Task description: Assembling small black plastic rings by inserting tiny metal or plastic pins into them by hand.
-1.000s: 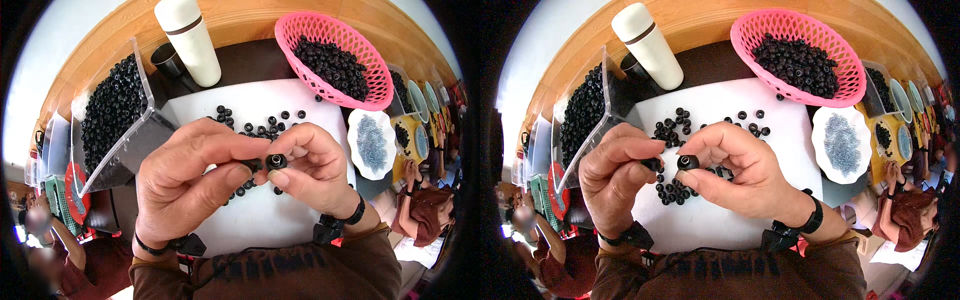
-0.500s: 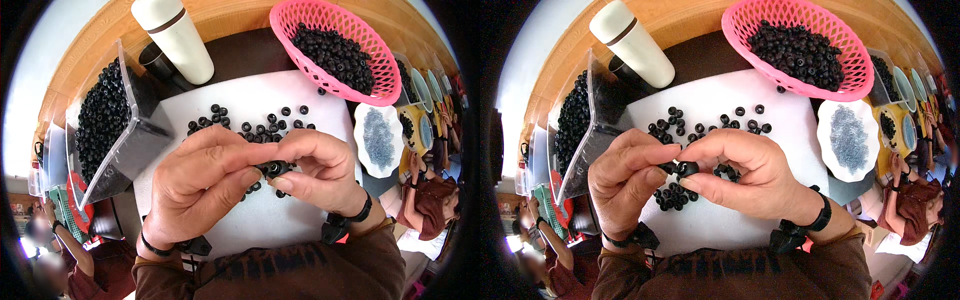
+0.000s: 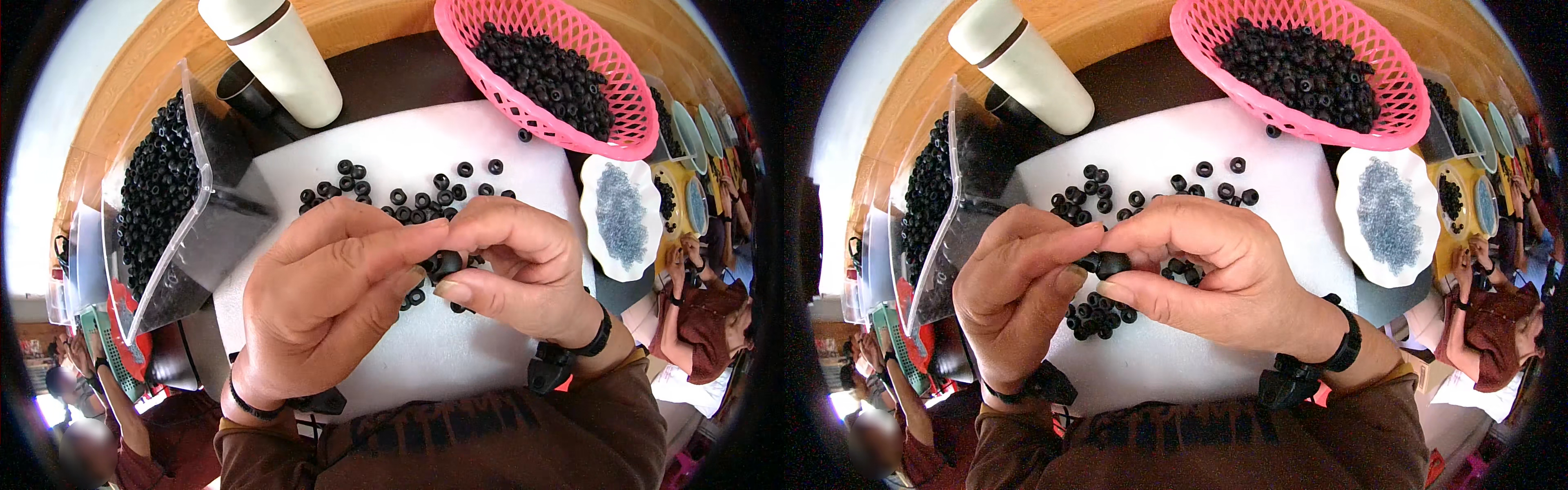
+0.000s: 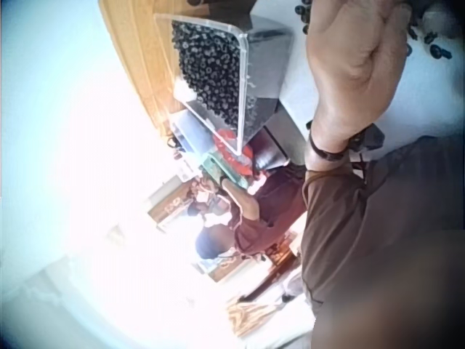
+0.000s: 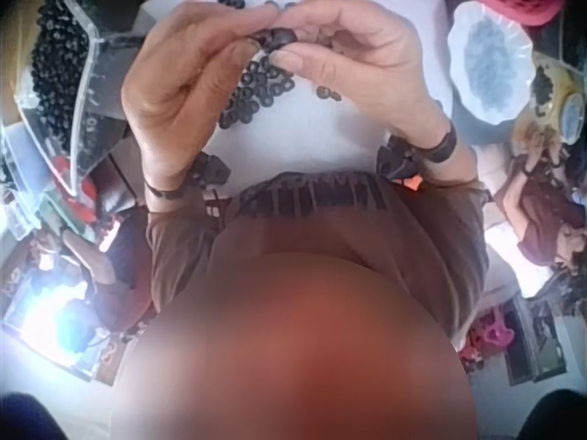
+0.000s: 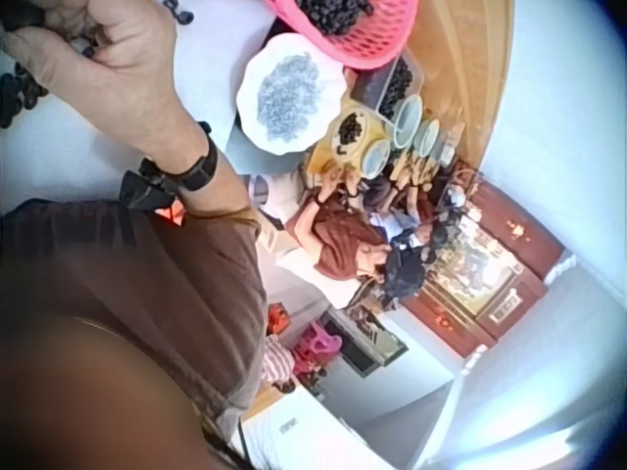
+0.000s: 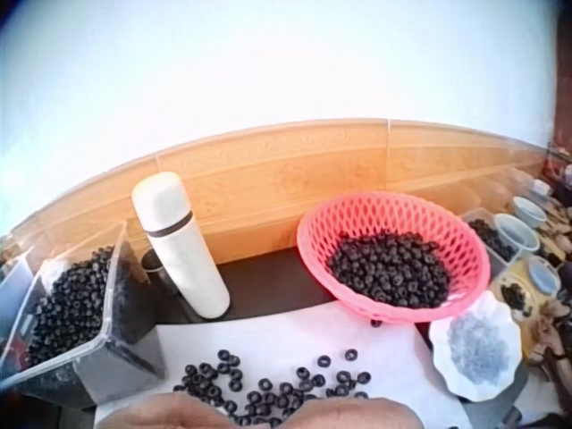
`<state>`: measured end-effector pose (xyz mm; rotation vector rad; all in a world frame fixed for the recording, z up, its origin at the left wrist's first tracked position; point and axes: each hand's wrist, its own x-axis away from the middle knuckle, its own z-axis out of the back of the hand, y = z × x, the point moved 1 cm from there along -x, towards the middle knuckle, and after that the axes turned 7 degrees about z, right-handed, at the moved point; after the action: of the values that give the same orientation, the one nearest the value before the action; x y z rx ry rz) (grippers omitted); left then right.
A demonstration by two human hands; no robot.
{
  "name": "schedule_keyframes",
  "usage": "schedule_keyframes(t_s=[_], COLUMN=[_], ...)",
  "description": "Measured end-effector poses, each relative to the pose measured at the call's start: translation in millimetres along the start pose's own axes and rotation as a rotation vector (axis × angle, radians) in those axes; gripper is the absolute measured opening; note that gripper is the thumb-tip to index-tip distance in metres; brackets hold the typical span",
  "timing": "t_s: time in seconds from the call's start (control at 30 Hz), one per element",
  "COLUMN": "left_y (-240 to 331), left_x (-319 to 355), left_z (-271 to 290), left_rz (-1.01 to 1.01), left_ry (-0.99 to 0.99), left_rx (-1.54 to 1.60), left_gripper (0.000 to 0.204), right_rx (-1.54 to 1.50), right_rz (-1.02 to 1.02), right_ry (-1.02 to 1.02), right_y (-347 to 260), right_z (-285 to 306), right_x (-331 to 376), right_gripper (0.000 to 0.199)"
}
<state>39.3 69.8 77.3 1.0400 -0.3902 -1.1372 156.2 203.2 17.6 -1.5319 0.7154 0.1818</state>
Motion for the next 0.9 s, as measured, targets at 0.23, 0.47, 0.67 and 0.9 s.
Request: schedule_keyframes(t_s=[0.23, 0.47, 0.67, 0.9], left_y=[-1.6, -8.4, -6.6, -13.0], left_x=[-1.3, 4.3, 0.5, 0.7], left_z=[-4.0, -8.6, -2.3, -6.0], left_rz=[-0.021, 0.186, 0.054, -0.083], left_ry=[0.023, 0.135, 0.051, 0.099], left_rx=[-0.079, 0.143, -0.077, -0.2], left_gripper=[0.026, 0.022, 0.021, 0.023], right_rx=[0.08, 0.394, 0.294, -0.121], right_rz=[0.072, 0.177, 0.107, -0.169], right_ry=[-0.001, -0.032, -0.013, 0.067], right_y=[1.8, -6.8, -4.0, -3.6], right_z=[0.7, 0.3, 1.1, -1.9], right_x=[-0.3, -5.4, -3.6, -0.8], right_gripper=[0.023, 0.024, 0.023, 0.019])
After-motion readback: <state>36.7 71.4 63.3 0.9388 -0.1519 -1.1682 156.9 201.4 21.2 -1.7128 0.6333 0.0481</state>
